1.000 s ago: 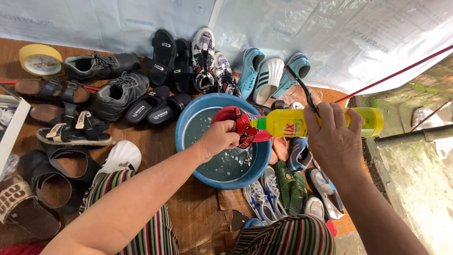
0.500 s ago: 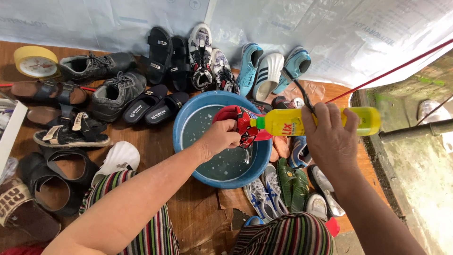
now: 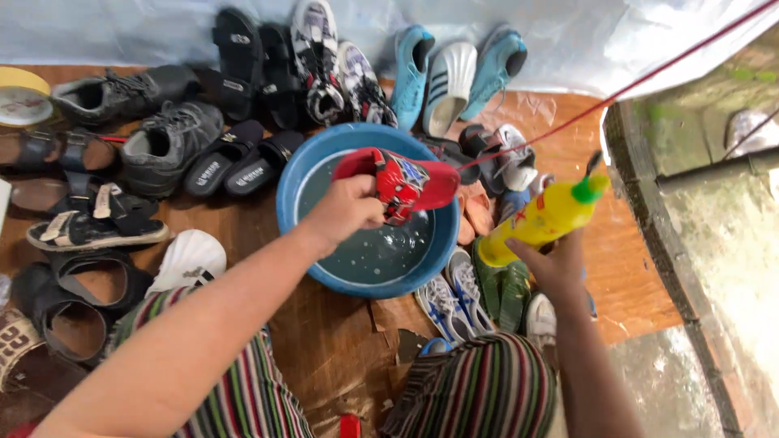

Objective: Scrubbing a red sandal with a brush in a basin of water to clean it.

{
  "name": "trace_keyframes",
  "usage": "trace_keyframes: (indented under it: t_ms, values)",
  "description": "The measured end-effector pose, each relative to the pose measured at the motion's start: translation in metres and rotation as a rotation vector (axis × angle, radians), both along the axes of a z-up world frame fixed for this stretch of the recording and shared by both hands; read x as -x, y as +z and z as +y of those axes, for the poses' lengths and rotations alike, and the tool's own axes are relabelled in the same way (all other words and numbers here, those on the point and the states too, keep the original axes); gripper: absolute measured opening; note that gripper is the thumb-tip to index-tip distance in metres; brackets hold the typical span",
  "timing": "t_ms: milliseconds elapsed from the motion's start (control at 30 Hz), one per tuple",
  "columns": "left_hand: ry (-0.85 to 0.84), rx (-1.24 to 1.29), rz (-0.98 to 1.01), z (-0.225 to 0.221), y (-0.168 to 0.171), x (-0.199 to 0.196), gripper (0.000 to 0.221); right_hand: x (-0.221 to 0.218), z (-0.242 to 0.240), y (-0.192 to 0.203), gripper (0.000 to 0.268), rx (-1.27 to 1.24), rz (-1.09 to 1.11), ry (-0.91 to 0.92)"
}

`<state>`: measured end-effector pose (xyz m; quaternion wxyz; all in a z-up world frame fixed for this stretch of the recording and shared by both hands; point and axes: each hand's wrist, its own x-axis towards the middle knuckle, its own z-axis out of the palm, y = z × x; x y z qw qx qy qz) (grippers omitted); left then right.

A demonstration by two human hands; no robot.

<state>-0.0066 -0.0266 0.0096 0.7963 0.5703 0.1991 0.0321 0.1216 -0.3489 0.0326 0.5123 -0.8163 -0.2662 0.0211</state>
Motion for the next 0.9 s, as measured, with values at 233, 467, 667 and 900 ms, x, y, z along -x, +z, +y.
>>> trace_keyframes:
  t_ms: [233,467,667,900]
  values:
    - [0.063,0.003,0.018,0.017,0.004,0.010,0.024,-0.037,-0.054,-0.169,0.072,-0.237,0.088,-0.203]
    - [0.097,-0.072,0.051,0.021,0.025,0.014,0.027,-0.064,-0.023,-0.272,0.071,-0.397,0.167,-0.323]
    - [0.106,-0.151,0.074,0.029,0.006,0.009,0.027,-0.087,-0.006,-0.326,0.064,-0.374,0.204,-0.284]
    - [0.100,-0.198,0.084,0.030,0.013,0.011,0.025,-0.095,-0.009,-0.372,0.063,-0.257,0.166,-0.224]
